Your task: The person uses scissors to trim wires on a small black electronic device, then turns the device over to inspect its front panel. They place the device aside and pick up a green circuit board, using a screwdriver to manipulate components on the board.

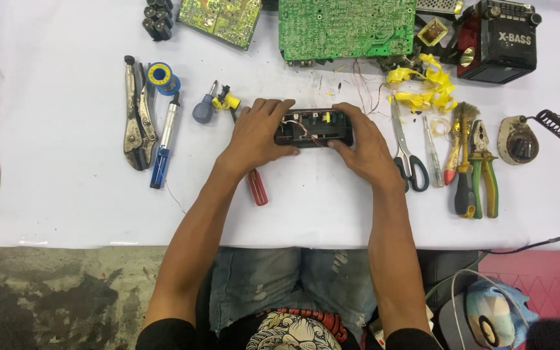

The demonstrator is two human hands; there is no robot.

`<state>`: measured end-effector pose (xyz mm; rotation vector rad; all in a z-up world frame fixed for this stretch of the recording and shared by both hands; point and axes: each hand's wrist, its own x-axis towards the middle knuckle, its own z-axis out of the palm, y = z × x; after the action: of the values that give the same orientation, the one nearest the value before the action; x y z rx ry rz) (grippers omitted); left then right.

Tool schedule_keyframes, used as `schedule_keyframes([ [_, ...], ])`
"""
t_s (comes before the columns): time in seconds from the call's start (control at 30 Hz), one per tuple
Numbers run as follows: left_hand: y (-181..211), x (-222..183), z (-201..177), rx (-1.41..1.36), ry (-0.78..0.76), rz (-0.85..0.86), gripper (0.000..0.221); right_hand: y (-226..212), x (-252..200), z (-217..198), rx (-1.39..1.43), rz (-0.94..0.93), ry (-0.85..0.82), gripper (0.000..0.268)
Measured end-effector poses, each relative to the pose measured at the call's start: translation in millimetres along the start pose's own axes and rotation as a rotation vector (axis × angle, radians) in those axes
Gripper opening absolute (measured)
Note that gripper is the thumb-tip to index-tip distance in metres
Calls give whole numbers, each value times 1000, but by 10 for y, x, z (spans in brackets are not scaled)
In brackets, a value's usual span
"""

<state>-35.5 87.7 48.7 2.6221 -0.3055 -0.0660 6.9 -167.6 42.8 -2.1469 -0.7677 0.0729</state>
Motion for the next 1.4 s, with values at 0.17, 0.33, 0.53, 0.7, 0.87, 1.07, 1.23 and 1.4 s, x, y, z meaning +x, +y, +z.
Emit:
schedule_keyframes([
  [0.17,-112,83,197,-45,28,16,84,-35,-1,12,-72,13,3,68],
  [0.33,-80,15,228,-74,103,138,82,-63,-21,-53,180,15,19,49],
  [0.53,-20,-1,225,8,177,244,78,40,-34,-19,332,73,67,57],
  [0.7,-69,76,398,161,299,361,83,262,-64,-11,535,100,11,91],
  [0.87,-85,34,253,-150,399,227,114,284,-20,120,398,-78,181,85],
  [1.07,38,-108,-16,-781,371,85,126,57,-32,157,-2,-314,336,87],
  [1.23,163,58,388,-1251,361,-190,119,186,31,218,-195,-508,533,76],
  [1.4,333,136,454,-1606,191,-343,78,253,93,333,-288,-694,625,58],
])
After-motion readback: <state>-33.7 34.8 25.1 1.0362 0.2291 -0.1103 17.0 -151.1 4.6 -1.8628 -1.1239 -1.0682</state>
